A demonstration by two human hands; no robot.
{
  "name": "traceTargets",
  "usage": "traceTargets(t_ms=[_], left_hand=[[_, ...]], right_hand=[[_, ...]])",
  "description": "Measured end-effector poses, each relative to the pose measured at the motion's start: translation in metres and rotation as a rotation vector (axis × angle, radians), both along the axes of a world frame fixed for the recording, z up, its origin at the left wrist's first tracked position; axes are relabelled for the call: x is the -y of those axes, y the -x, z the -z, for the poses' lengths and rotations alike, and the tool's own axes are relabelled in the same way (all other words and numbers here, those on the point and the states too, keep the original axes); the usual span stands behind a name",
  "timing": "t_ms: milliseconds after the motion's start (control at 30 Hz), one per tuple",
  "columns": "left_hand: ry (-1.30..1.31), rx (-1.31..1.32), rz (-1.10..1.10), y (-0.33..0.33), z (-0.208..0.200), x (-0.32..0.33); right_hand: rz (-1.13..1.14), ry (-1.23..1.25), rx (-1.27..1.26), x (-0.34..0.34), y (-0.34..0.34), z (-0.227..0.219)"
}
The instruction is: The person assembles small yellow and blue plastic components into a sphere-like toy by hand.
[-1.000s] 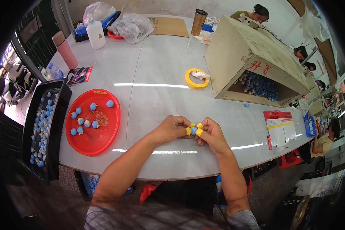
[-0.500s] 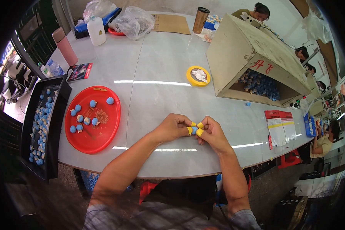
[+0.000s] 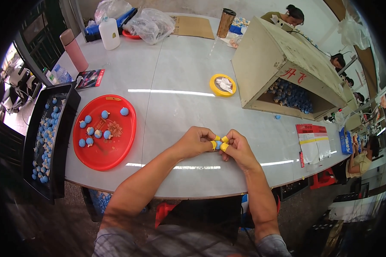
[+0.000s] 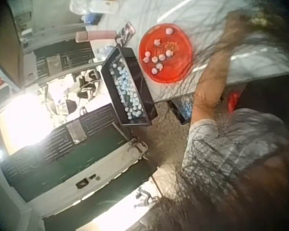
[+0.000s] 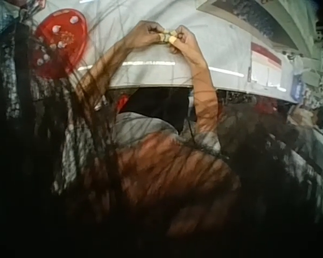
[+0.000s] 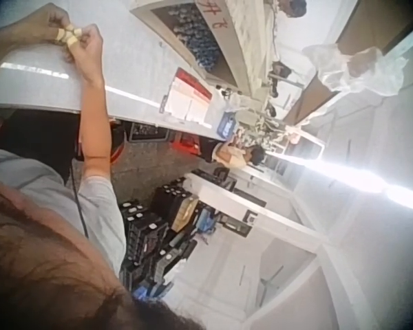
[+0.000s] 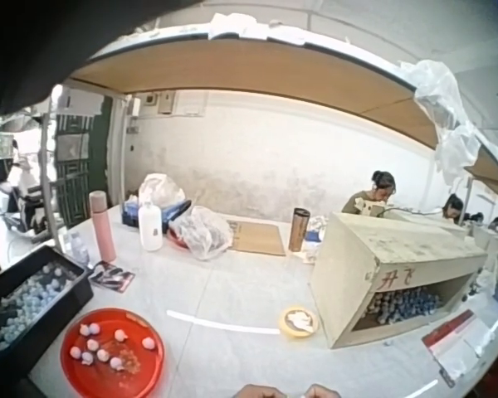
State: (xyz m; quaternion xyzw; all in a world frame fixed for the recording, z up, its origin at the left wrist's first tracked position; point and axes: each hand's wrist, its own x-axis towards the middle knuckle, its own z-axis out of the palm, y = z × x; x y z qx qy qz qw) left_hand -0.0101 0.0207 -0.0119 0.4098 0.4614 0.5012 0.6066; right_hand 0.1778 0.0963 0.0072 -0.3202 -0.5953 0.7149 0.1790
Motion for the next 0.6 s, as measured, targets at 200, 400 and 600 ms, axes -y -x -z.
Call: traceTargets(t_ms=[200,400,600], left_hand=[[0.041,0.081,-0.022,-0.0019,0.0053,-0.0032],[0.085,0.062,-0.019,-0.0007,-0.0029,-0.0017],[0.054,0.104,0.028,0.0025,0.0040,-0.0033]], right_hand=[[0.058,-0.011,-0.017,-0.0002,0.0023,0.0010],[0.081,-0.099,0.002,0.0017,0.0034,0.0002],[0.089,-0.090,-0.006,-0.0003,0.0020,0.0011]])
